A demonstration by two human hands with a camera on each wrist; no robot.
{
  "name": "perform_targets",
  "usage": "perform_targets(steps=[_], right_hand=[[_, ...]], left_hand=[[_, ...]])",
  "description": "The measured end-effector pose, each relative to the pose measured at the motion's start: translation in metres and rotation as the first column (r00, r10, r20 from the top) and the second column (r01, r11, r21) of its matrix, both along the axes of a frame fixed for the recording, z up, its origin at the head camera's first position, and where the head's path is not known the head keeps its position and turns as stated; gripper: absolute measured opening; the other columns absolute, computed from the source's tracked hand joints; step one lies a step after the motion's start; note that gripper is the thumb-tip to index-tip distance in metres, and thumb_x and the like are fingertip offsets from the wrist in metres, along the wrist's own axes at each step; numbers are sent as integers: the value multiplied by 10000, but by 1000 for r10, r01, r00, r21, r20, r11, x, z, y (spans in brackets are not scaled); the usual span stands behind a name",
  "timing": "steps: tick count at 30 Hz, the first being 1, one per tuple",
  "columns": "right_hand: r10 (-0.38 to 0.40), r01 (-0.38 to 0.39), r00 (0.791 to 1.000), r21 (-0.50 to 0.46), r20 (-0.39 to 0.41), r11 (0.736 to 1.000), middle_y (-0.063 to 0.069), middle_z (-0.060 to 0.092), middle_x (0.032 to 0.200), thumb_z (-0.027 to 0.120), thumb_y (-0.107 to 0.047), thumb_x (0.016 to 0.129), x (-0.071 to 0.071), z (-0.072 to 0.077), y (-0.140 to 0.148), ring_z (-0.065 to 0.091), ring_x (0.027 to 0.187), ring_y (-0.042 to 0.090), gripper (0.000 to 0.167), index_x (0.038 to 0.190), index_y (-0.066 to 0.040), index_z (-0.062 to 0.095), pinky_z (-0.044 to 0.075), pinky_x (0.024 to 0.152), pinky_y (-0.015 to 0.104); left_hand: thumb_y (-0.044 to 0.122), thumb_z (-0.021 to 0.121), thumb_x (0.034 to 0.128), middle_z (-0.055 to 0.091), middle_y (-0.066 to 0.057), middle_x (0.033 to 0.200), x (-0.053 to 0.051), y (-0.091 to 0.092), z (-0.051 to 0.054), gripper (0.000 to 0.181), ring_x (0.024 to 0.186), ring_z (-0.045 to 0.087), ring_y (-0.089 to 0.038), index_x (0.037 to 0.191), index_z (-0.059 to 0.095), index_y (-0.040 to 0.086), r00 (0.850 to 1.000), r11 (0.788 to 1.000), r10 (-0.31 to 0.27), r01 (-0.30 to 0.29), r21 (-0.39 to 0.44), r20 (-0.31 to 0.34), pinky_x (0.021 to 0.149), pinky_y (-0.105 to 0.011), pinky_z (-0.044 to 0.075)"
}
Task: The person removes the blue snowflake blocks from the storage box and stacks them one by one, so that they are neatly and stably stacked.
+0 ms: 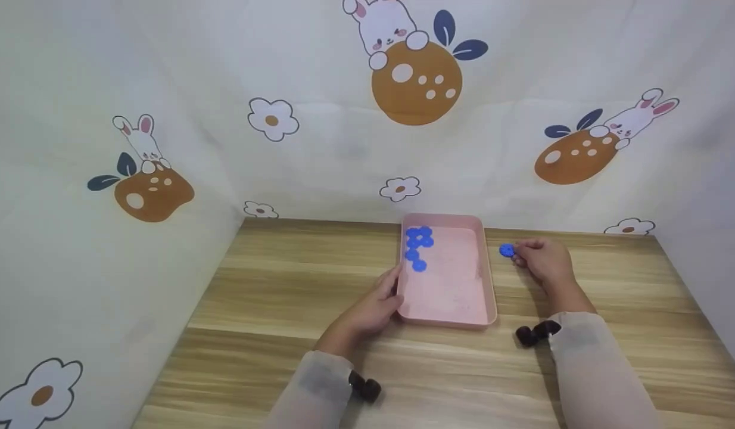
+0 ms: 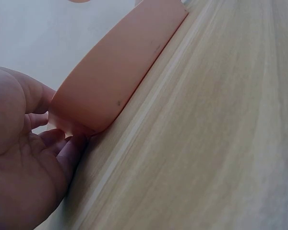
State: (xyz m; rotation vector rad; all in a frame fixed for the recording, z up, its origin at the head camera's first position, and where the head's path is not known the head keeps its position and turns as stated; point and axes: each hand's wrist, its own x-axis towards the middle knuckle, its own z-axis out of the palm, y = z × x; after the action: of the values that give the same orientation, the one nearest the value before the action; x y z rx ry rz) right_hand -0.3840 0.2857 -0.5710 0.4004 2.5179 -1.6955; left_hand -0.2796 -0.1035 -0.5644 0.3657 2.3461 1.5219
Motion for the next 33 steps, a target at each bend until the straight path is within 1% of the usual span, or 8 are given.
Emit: perform_targets(steps=[8,13,17,19,24,26,28,33], right_hand=[[-10,10,1000,12,5,1000,-83,775,865,698,-268,1043,0,-1,-1,721,774,0,388,1291,29,719,619,744,155],[-16,16,1000,13,8,1000,-53,779,900,698,-271,1045,0,-1,-1,727,783,13,387,1293,26,718,626,750,166],[-27,27,1000,12,-2,1000,-51,772,903,691,-269,1049,0,-2,-1,729,784,15,387,1294,28,713,630,750,171],[-34,34,999,-3,-8,999,-61,769,896,689,-267,1048,0,-2,-1,728,781,8,388,1298,29,710,631,750,169],[-66,62,997,-124,-26,990,-29,773,926,712,-227,1029,0,-2,-1,733,793,28,395,1316,43,686,647,765,193],[-70,66,997,-150,-25,986,-3,767,960,714,-229,1026,1,0,-2,730,811,49,395,1319,34,677,652,770,209],[-66,62,998,-145,-22,988,17,757,989,701,-249,1032,2,4,-3,721,829,71,391,1319,14,675,654,773,228],[-45,35,997,-155,-60,987,19,730,1001,696,-275,1037,4,23,-14,704,863,113,400,1304,22,676,661,818,287]], left_hand=[[155,440,1108,116,-108,1819,0,0,0,695,1690,115,-319,1739,149,190,1000,1000,-3,3,4,5,1389,-515,100],[165,435,1114,106,-72,1825,1,0,0,694,1693,102,-289,1741,142,213,1000,1000,-1,1,9,31,1390,-497,94],[201,437,1120,98,-35,1830,1,0,0,688,1695,97,-272,1741,146,253,999,1000,12,-12,-9,53,1390,-499,90],[214,437,1122,95,-30,1831,1,0,0,685,1696,94,-274,1740,146,262,998,1000,17,-16,-14,58,1390,-507,88],[190,442,1111,105,-65,1828,0,0,-1,698,1695,89,-306,1741,142,221,1000,1000,4,-3,-22,23,1387,-533,82],[180,444,1106,108,-77,1826,0,0,-1,706,1694,88,-314,1741,137,204,1000,1000,-4,4,-27,7,1387,-536,81],[185,445,1106,106,-70,1828,0,0,-1,708,1695,88,-311,1742,135,212,1000,1000,-4,4,-28,9,1386,-539,82],[203,447,1109,101,-47,1830,0,0,-1,706,1695,94,-301,1741,138,258,1000,999,9,-8,-34,29,1385,-541,93]])
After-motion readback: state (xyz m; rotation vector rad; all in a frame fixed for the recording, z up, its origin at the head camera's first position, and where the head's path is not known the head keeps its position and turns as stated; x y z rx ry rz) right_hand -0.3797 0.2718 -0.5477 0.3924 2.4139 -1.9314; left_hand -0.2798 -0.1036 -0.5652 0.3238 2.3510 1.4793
